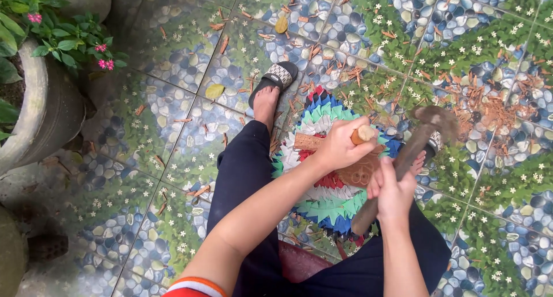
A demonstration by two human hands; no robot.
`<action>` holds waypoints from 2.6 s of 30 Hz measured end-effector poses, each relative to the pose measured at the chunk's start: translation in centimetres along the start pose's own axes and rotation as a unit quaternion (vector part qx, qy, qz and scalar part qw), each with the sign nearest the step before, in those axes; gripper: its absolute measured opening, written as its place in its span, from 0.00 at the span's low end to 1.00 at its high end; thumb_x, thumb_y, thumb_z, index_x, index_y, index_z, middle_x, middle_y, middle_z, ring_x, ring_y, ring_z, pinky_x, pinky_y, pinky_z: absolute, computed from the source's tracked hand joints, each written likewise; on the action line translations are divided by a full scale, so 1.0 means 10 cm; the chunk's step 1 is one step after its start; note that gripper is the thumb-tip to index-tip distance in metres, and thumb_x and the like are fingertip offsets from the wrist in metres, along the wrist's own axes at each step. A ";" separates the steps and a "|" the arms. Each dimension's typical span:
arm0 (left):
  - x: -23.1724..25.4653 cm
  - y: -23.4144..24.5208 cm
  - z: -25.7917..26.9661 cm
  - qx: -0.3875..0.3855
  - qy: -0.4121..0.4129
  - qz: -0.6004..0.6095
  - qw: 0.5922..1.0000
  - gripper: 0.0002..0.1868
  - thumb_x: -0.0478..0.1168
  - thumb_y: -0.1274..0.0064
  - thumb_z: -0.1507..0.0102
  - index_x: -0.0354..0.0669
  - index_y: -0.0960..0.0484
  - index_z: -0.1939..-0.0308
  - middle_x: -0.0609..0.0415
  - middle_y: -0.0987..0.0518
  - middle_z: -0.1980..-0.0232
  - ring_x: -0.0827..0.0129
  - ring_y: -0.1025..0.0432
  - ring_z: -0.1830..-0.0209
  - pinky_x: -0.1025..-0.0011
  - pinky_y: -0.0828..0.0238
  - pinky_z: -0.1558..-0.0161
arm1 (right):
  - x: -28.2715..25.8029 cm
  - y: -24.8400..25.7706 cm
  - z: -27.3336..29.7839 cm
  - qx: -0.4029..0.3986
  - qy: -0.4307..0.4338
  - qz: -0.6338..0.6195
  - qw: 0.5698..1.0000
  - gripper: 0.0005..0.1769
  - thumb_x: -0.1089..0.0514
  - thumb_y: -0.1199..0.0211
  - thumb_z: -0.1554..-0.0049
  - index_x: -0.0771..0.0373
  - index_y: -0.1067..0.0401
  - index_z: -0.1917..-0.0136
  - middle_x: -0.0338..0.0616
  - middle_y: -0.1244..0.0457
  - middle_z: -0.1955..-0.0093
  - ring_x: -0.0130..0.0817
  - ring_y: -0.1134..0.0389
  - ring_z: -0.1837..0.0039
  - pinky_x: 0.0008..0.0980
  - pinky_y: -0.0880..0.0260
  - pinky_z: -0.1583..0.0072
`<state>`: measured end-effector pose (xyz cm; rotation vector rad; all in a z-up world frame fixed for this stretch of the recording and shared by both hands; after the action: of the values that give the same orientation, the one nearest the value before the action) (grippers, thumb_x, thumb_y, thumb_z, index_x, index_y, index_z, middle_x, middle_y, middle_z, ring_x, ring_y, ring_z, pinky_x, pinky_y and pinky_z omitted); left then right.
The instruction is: Carving a decorative wooden object using a hammer and a small chisel while sitting on a low stool.
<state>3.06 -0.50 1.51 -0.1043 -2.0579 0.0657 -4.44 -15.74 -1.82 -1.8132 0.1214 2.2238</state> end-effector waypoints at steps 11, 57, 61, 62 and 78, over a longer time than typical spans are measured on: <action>-0.06 0.01 0.02 -0.045 0.071 -0.014 0.996 0.16 0.35 0.49 0.37 0.51 0.36 0.76 0.65 0.37 0.80 0.77 0.45 0.81 0.74 0.49 0.75 | -1.17 -0.50 1.17 -0.140 -0.164 0.035 0.976 0.10 0.63 0.45 0.37 0.65 0.40 0.60 0.37 0.55 0.79 0.28 0.53 0.81 0.30 0.50 0.78; -0.39 0.18 -0.19 0.135 0.147 0.035 0.979 0.15 0.38 0.44 0.35 0.50 0.29 0.76 0.67 0.31 0.79 0.86 0.38 0.74 0.79 0.39 0.73 | 0.10 -0.15 -0.17 0.058 -0.093 0.064 0.992 0.16 0.55 0.44 0.30 0.61 0.37 0.59 0.40 0.42 0.72 0.31 0.35 0.73 0.36 0.26 0.68; -0.38 0.34 0.01 0.170 0.145 0.013 0.975 0.20 0.38 0.48 0.33 0.53 0.33 0.80 0.69 0.35 0.83 0.85 0.42 0.81 0.82 0.44 0.77 | 0.34 -0.06 -0.22 0.096 -0.081 0.026 0.992 0.14 0.55 0.41 0.32 0.63 0.37 0.58 0.44 0.41 0.74 0.37 0.35 0.76 0.39 0.28 0.72; -0.32 0.27 0.02 0.134 0.125 -0.002 0.983 0.22 0.37 0.46 0.34 0.51 0.34 0.82 0.65 0.37 0.85 0.84 0.43 0.82 0.81 0.45 0.78 | 0.30 -0.07 -0.20 0.093 -0.079 0.040 0.992 0.16 0.53 0.41 0.32 0.62 0.36 0.60 0.43 0.41 0.75 0.36 0.35 0.77 0.36 0.29 0.73; -0.38 0.17 -0.02 0.111 0.175 -0.010 0.978 0.25 0.33 0.52 0.31 0.50 0.40 0.83 0.68 0.41 0.83 0.85 0.48 0.78 0.82 0.52 0.73 | 0.09 -0.17 -0.18 0.100 -0.066 0.113 0.986 0.21 0.53 0.40 0.37 0.61 0.34 0.70 0.50 0.38 0.83 0.40 0.32 0.79 0.30 0.33 0.74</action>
<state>5.07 0.81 -1.89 0.0420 -1.6872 0.2456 -2.45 -14.42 -2.91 -1.6110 0.5289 2.3766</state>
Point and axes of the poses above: each hand's wrist, its own z-axis away from the middle knuckle, its own y-axis out of the back of the hand, x = y × z, the point moved 7 cm from there along -z, towards the middle knuckle
